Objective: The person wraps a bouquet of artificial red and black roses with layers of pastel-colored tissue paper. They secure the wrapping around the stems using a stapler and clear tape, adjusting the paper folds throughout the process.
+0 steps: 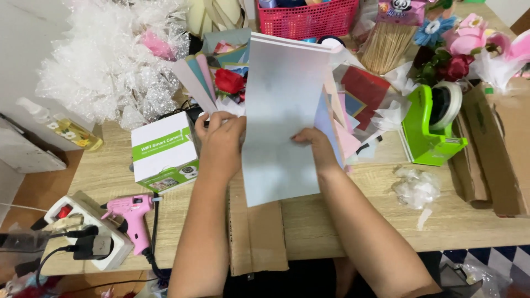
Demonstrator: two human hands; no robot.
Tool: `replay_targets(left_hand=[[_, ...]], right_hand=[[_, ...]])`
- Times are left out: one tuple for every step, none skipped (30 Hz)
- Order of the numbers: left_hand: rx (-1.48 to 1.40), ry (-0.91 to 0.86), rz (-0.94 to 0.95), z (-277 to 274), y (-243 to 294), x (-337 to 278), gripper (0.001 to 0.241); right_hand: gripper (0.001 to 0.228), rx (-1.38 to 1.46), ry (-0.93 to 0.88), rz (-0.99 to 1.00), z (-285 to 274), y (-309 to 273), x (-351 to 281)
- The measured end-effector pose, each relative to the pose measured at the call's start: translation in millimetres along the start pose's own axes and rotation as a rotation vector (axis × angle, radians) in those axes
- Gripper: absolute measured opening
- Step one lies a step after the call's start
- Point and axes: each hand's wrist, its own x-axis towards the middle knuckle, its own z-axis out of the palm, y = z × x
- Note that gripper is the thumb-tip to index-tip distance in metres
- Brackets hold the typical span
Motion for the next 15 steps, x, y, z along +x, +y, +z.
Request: replay_targets(left_hand=[[-0.004,0.006,0.008,-18,6,3,0.013],[-0.075,-0.215,-0.092,-36,12,6,0.019],[-0.143,-0.438,-0.196,-56,17,7,0.027],[-0.144,-0.434,-0.193,-62,26,9,0.027],[-0.125,-0.534,-0.247,-70,34,8,0.024],[-0.104,-0.635,-0.302,-79,42,7,0.025],[-0.094,-0.639,-0.305,-92,59,14,0.025],[-0.222,-0.588,-0.430,-106,75,20,0.039],[-0.349,-0.537,-0.554,-119,93,25,0.057],[-0.339,-0.544,-0.558,-105,87,23,0.057],[-0.523,-0.404,-0.575,-91,82,20,0.059],[-0.704,-0.259,-0.587,-77,77,17,0.065],[-0.703,-0.259,-0.587,-73,81,23,0.065],[-0.698,-0.261,-0.609,-70,84,28,0.045],[-0.691,-0.264,-0.630,-67,87,34,0.027]], right_hand=[[0.038,0.001,0.002,-0.010,28,-6,-19],[0.033,0.004,-0.062,-0.017,55,-11,-37],[0.029,0.006,-0.128,-0.019,83,-14,-56],[0.029,0.004,-0.128,-0.025,81,-20,-56],[0.025,-0.041,-0.154,-0.066,80,-21,-56],[0.021,-0.086,-0.180,-0.107,80,-23,-57],[0.021,-0.078,-0.186,-0.102,84,-32,-65],[0.019,-0.105,-0.160,-0.170,88,-40,-74],[0.018,-0.129,-0.130,-0.235,91,-48,-84],[0.018,-0.120,-0.132,-0.227,88,-48,-87],[0.016,-0.202,-0.125,-0.292,83,-50,-89],[0.015,-0.285,-0.118,-0.356,79,-52,-93],[0.015,-0.285,-0.118,-0.356,76,-51,-93],[0.016,-0.305,-0.129,-0.425,74,-51,-94],[0.019,-0.324,-0.140,-0.494,71,-50,-95]])
